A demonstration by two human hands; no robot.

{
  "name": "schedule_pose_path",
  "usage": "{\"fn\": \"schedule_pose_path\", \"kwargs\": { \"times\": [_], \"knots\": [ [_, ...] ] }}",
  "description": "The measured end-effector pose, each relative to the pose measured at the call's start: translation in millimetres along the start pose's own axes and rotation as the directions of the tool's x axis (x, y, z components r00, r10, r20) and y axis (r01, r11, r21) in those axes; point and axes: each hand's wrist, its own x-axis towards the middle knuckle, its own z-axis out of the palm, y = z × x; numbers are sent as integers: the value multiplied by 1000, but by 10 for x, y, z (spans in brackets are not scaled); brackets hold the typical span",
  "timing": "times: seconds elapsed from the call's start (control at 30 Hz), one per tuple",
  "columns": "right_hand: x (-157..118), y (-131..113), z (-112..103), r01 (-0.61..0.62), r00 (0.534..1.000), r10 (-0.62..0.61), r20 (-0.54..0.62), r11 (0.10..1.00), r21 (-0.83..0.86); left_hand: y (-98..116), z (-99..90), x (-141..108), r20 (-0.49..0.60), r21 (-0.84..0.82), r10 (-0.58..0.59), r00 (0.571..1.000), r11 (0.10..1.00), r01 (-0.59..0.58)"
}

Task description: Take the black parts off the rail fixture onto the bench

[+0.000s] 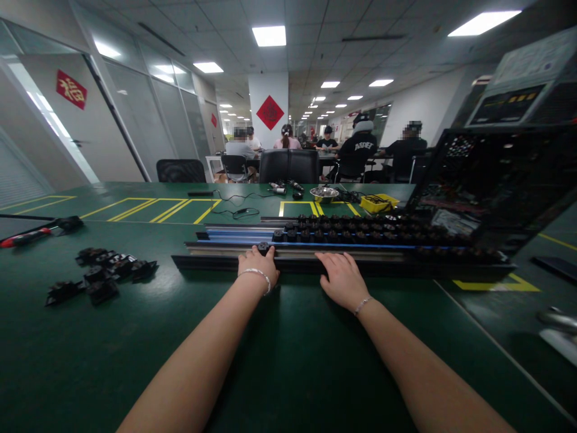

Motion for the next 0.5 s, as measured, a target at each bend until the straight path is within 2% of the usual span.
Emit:
{"fn": "schedule_pose_path", "kwargs": {
  "times": [0.5],
  "knots": [
    [0, 6, 5, -3, 1000, 3, -6, 1000, 12, -17, 2, 12, 22, 25, -49, 999, 999, 49]
  ]
}}
